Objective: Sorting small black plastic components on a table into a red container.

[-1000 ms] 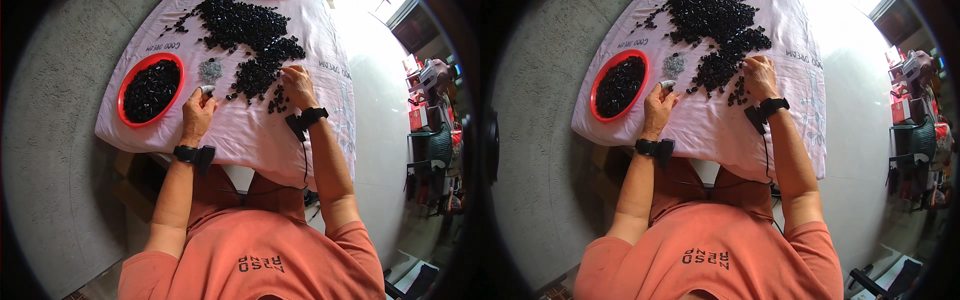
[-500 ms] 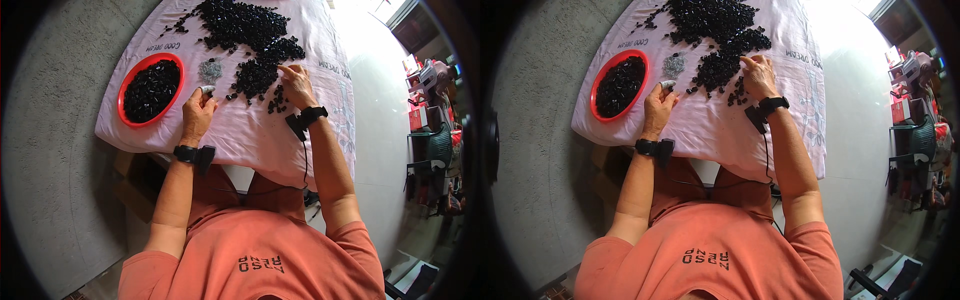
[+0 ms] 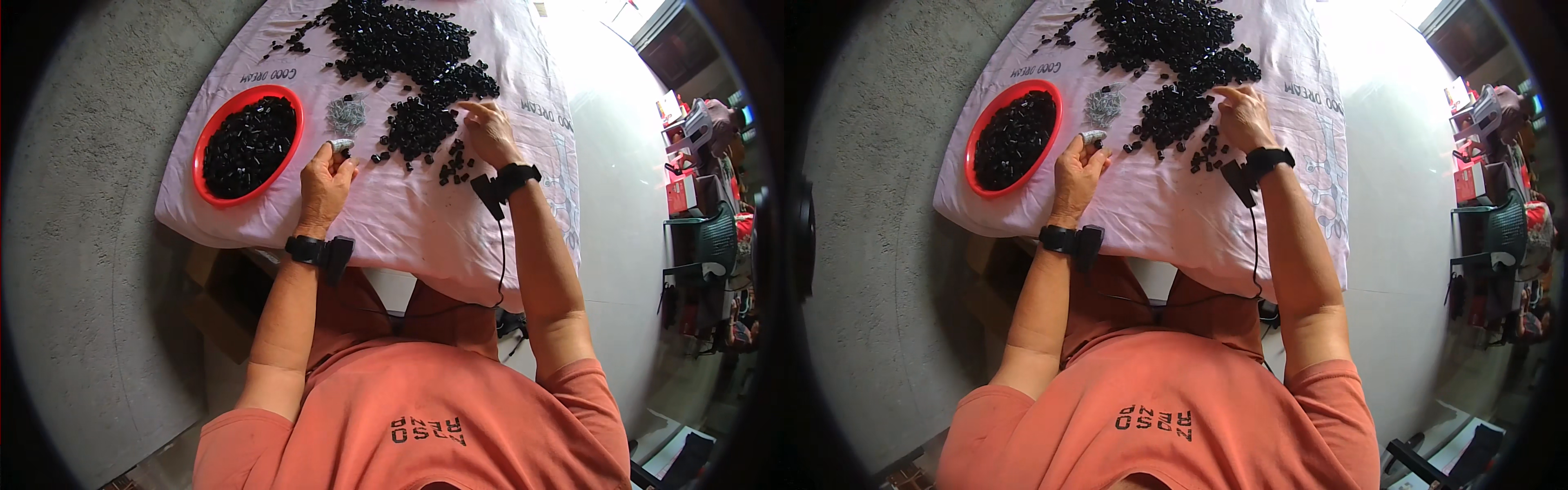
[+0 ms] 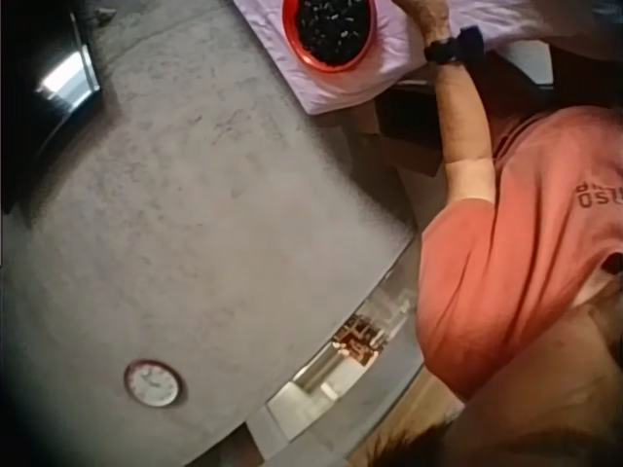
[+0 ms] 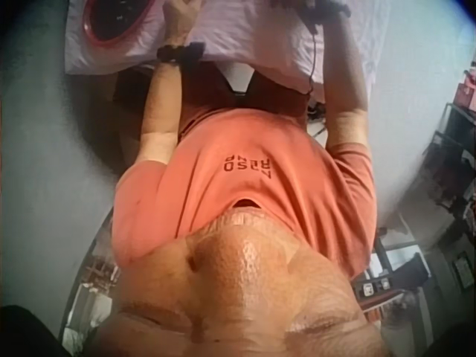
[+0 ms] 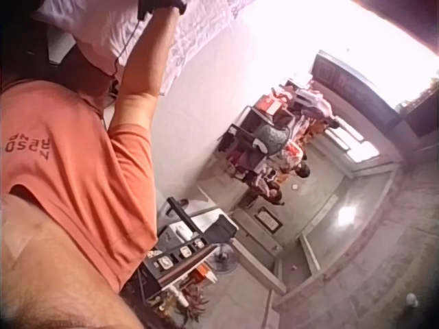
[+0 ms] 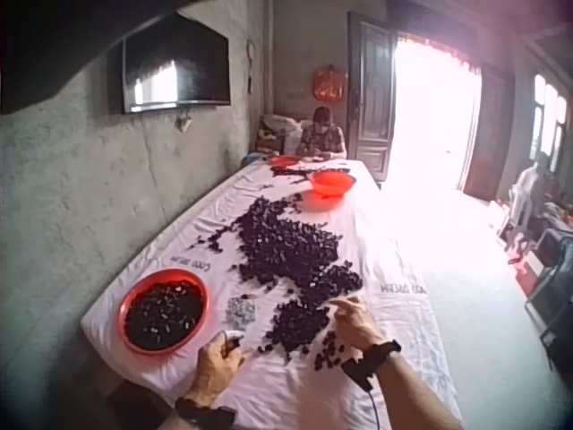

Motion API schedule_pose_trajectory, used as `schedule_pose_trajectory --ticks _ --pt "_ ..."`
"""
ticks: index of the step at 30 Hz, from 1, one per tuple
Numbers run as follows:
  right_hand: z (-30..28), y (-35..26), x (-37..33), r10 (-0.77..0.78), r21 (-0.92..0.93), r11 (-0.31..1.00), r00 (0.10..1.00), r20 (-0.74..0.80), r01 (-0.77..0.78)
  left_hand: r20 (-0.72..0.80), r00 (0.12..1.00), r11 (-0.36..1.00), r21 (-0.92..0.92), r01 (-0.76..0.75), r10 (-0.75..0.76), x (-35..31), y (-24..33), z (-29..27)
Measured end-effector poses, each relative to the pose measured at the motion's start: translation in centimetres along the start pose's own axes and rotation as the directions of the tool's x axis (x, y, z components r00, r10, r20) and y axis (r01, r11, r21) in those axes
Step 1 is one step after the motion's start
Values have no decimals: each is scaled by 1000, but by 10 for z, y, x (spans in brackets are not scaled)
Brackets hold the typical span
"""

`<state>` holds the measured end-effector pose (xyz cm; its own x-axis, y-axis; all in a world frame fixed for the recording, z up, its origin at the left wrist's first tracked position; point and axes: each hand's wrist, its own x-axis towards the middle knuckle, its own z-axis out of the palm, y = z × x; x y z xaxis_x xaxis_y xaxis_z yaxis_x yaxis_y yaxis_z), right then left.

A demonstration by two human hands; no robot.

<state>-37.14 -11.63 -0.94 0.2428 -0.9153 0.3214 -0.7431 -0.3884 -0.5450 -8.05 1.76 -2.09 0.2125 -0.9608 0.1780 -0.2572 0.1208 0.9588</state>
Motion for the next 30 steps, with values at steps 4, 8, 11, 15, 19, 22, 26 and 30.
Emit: schedule_pose_trajectory --ticks 4,8,11,15,19,22,26,30 --pt "4 -4 -10 129 149 981 990 -49 -120 1 1000 1000 -1 2 -2 0 0 -1" --pt "6 -10 -10 147 128 982 987 -63 -138 1 1000 1000 30 -2 1 0 0 -1" --pt "6 -25 -5 209 -17 977 974 -83 -211 -5 1000 1000 -9 5 -5 -1 0 0" --pt "5 -43 2 299 -158 938 951 -72 -307 -3 1000 1000 -6 -12 12 -1 0 0" --pt "5 -46 7 331 -180 925 942 -52 -335 -11 1000 1000 -11 -15 15 0 0 0" --pt "8 -43 8 321 -190 927 946 -48 -324 -9 1000 1000 -6 -11 11 -1 0 0" --pt "11 -30 5 302 -19 952 949 -95 -305 -6 1000 1000 -12 1 -1 -1 1 0" --pt "13 -17 0 409 303 883 904 -120 -359 1 1000 1000 10 -10 10 0 0 -1"
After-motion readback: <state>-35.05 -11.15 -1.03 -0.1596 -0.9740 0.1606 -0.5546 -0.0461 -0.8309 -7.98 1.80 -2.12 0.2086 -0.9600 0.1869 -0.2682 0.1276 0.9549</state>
